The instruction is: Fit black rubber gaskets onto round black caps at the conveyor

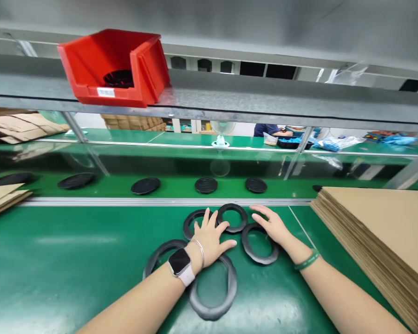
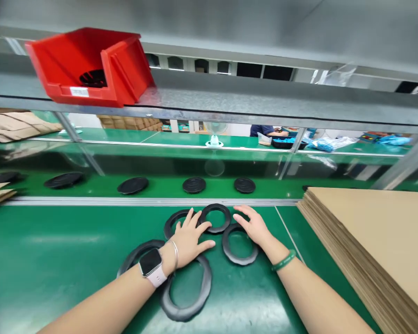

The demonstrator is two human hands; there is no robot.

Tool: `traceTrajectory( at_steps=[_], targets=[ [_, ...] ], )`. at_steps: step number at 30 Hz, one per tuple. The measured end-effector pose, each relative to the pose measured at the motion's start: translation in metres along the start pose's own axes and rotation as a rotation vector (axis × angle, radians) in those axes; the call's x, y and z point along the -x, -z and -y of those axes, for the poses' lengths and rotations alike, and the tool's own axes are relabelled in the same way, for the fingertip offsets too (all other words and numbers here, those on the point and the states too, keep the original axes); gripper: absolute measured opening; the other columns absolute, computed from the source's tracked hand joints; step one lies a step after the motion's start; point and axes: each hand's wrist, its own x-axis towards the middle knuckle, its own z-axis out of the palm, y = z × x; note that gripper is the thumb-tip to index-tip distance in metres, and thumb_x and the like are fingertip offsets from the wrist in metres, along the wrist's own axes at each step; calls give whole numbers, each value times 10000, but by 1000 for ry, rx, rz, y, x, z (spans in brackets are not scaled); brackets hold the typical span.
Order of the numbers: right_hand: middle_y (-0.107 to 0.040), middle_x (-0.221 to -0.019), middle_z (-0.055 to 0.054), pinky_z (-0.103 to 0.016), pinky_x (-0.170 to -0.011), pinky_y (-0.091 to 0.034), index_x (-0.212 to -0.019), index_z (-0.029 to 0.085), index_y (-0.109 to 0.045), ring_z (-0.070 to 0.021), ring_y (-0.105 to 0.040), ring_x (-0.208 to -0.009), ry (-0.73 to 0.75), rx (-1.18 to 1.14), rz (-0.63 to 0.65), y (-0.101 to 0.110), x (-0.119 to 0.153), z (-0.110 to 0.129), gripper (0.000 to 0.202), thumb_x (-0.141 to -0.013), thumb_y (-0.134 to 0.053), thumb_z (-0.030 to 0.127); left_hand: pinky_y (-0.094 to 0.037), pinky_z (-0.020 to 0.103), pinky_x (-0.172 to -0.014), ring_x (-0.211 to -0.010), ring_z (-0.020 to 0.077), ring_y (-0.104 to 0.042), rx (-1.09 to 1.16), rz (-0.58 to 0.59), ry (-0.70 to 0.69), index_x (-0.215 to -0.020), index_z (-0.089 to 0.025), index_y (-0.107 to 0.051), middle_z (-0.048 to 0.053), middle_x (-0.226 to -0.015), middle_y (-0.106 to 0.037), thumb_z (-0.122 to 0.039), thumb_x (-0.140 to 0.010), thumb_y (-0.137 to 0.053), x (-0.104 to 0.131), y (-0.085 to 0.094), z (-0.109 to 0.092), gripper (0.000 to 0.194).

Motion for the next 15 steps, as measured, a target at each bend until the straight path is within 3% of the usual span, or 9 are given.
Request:
traceTrajectory(
  at_steps=[4,7,11,15],
  targets=[
    [-602,-1322,-97,-510,-1191,-279,-1194,230,-730,-310,-475,-1329,-17,-190,236,24,-11,-9,559,-886,-635,687,-259,757,-1093,-1498,421,-98,-6,-39,-72,-1245,-269,-617,136,-1559,-351,-680,-946,-478,-21,-9,-30,527],
    [-659,-1221,-101,-494,-1191,-270,-1111,216,-765,-313,-484,-1320,-35,-338,286,28,-13,-12,484,-855,-723,625,-260,753,-1097,-1488,391,-176,-25,-57,-129,-1143,-234,-643,126,-1425,-505,-647,-964,-478,-31,-13,-37,479],
    [-695,-1099,-135,-476,-1086,-421,-1042,159,-770,-308,-623,-1123,-152,-475,79,40,-16,-33,532,-812,-753,638,-203,758,-1117,-1494,352,-173,-5,-82,-184,-1196,-257,-615,91,-1431,-507,-586,-986,-494,-38,-22,-35,409],
    [-696,-1044,-148,-431,-947,-523,-1036,140,-744,-291,-649,-1035,-226,-472,-173,56,-14,-53,612,-759,-756,686,-189,729,-1143,-1491,345,-191,60,-65,-204,-1281,-247,-580,98,-1498,-447,-536,-996,-508,-39,-23,-35,411]
  ],
)
